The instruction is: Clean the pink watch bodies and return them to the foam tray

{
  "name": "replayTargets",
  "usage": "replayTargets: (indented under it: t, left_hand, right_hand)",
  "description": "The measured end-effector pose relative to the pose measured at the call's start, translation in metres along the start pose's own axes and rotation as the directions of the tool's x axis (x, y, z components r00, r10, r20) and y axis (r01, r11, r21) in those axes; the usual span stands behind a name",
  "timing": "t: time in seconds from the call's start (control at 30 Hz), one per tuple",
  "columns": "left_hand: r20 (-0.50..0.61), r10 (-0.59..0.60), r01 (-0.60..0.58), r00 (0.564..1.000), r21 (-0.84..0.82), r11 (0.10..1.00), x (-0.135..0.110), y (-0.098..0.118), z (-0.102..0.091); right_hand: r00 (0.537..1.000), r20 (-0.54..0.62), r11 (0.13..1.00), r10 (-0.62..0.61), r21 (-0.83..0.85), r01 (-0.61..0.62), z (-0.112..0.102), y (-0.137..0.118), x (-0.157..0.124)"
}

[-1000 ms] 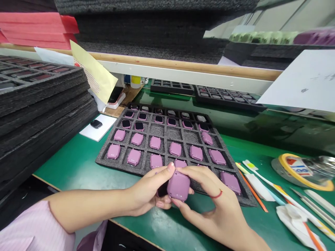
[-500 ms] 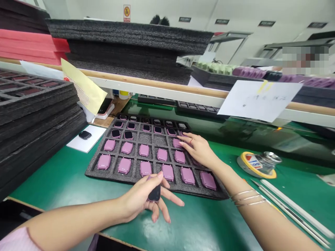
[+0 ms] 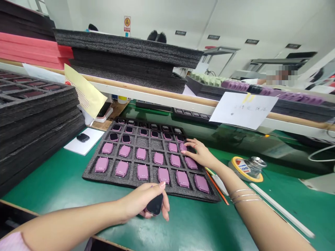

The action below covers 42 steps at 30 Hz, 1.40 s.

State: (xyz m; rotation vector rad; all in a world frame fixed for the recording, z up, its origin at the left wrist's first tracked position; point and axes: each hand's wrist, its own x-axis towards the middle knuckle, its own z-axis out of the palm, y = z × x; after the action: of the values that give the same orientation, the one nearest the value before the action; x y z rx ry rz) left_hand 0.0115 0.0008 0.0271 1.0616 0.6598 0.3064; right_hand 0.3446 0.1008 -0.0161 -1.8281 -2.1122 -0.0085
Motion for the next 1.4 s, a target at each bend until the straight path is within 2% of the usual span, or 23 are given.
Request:
replayTargets:
  t: [0.17, 0.27, 0.37, 0.5, 0.57, 0.63, 0.67, 0.73, 0.87, 1.0, 1.07, 1.13, 1.2, 1.3, 1.4]
  left_hand:
    - [0.056, 0.010, -0.004, 0.998, -0.099, 0.995, 0.001, -0.004, -0.002]
    - [0.074, 0.035, -0.020, 0.997, -0.184, 0.983, -0.001, -0.003, -0.002]
    - [0.028, 0.039, -0.028, 0.999, -0.317, 0.948, -0.003, -0.001, -0.001]
    - [-0.029, 0.047, -0.055, 0.998, -0.460, 0.886, -0.003, 0.002, 0.000]
    - [-0.042, 0.074, -0.085, 0.996, -0.483, 0.871, -0.001, 0.001, 0.000]
    - [-0.047, 0.092, -0.103, 0.995, -0.504, 0.858, 0.001, -0.001, 0.000]
    - [-0.043, 0.096, -0.105, 0.994, -0.514, 0.851, 0.001, -0.001, 0.000]
    - [-0.024, 0.101, -0.099, 0.995, -0.528, 0.843, 0.003, -0.003, -0.001]
    - [0.000, 0.103, -0.088, 0.995, -0.524, 0.847, 0.005, -0.003, -0.002]
    - [0.013, 0.107, -0.085, 0.994, -0.517, 0.852, 0.006, -0.002, -0.001]
    - [0.008, 0.090, -0.074, 0.996, -0.502, 0.862, 0.006, -0.001, -0.001]
    - [0.011, 0.071, -0.056, 0.997, -0.488, 0.871, 0.005, -0.001, 0.000]
    - [0.029, 0.061, -0.040, 0.998, -0.477, 0.878, 0.004, 0.000, 0.000]
    - [0.050, 0.066, -0.033, 0.997, -0.489, 0.872, 0.003, 0.001, 0.000]
    - [0.062, 0.074, -0.034, 0.995, -0.495, 0.868, 0.002, 0.001, 0.000]
  right_hand:
    - [1.000, 0.005, 0.998, 0.014, 0.063, -0.014, -0.016, -0.003, 0.003]
    - [0.999, -0.040, 0.988, 0.022, 0.154, -0.015, -0.032, -0.017, 0.000]
    - [0.988, -0.152, 0.959, 0.006, 0.280, 0.037, -0.045, -0.056, -0.017]
    - [0.961, -0.241, 0.852, -0.138, 0.465, 0.239, -0.052, -0.135, -0.059]
    - [0.913, -0.284, 0.740, -0.294, 0.537, 0.405, -0.052, -0.167, -0.079]
    - [0.848, -0.339, 0.708, -0.407, 0.470, 0.527, -0.050, -0.185, -0.092]
    - [0.826, -0.360, 0.707, -0.434, 0.432, 0.560, -0.049, -0.190, -0.095]
    - [0.808, -0.393, 0.722, -0.438, 0.382, 0.577, -0.046, -0.193, -0.097]
    - [0.820, -0.410, 0.731, -0.400, 0.398, 0.555, -0.041, -0.191, -0.098]
    - [0.861, -0.411, 0.704, -0.298, 0.514, 0.490, -0.041, -0.193, -0.100]
    - [0.890, -0.415, 0.675, -0.189, 0.603, 0.424, -0.043, -0.192, -0.100]
    - [0.910, -0.413, 0.620, -0.026, 0.707, 0.339, -0.044, -0.188, -0.098]
    - [0.903, -0.398, 0.529, 0.160, 0.807, 0.261, -0.044, -0.181, -0.096]
    - [0.857, -0.331, 0.368, 0.394, 0.912, 0.183, -0.042, -0.172, -0.093]
    - [0.831, -0.274, 0.288, 0.485, 0.947, 0.144, -0.040, -0.169, -0.092]
